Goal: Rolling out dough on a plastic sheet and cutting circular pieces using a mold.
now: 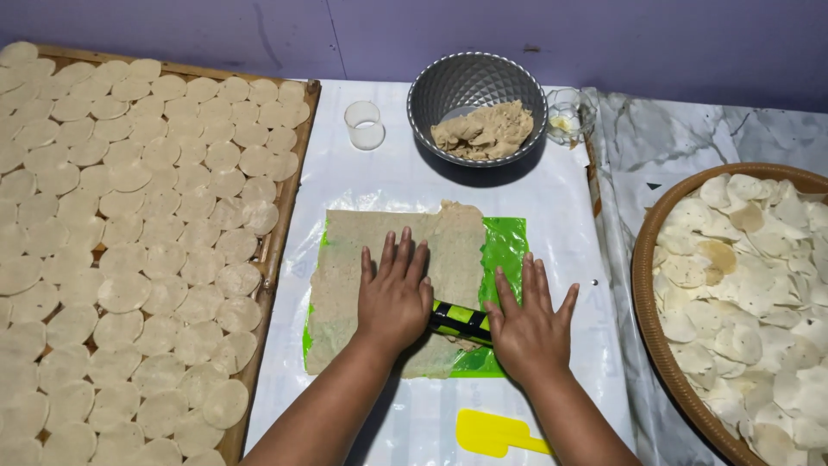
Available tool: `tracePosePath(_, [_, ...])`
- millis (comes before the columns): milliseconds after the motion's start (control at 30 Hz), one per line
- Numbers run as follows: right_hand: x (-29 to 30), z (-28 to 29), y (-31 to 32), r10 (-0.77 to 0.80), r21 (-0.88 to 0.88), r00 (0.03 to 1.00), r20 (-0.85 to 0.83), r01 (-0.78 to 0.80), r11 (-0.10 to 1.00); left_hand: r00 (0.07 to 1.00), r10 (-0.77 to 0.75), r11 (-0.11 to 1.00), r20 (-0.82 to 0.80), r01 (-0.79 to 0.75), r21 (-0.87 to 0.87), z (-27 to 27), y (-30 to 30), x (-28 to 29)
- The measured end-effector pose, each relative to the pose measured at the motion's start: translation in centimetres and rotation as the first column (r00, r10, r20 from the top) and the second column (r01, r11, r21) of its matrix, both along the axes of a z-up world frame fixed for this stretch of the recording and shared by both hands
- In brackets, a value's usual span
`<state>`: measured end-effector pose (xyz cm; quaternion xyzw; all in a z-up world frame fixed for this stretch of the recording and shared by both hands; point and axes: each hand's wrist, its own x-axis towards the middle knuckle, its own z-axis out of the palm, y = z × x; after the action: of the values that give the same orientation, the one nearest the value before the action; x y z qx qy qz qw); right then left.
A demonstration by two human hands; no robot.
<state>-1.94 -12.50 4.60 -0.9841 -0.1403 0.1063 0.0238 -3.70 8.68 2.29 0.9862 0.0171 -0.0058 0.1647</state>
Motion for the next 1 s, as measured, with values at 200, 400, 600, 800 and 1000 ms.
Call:
tracePosePath(200, [-4.8,-2.8,-1.3,0.092,0.006,0.990,0.110,-0.093,0.996,0.996,-0.017,0.999,0.089,0.013,0.041,-1.1,-0.1,-6.8])
tracePosePath(400, [0.5,0.2,-1.4,-0.063,0.148,0.980,-0.189,0.092,0.985,0.989,0.076,0.996,-0.129,-0.082,-0.037,0.5,1.2,-2.9])
tracePosePath(600, [0.2,-0.3,-0.1,-0.059,0.096,0.994,-0.091,0.068,0.993,0.993,0.071,0.997,-0.096,-0.075,-0.035,0.7,0.3,-1.0])
tracePosePath(800, [-3.3,-7.8,-2.8,0.143,-0.096,0.864,0.482,-0.110,0.989,0.960,0.040,0.996,0.278,-0.060,0.063,-1.5,-0.3,-6.1])
tracePosePath(1000, [-9.4,-5.5,-4.2,0.235,-0.053,0.887,0.397,-0.234,0.971,0.980,-0.044,0.999,0.195,0.042,0.011,-1.6,-0.8,-13.3])
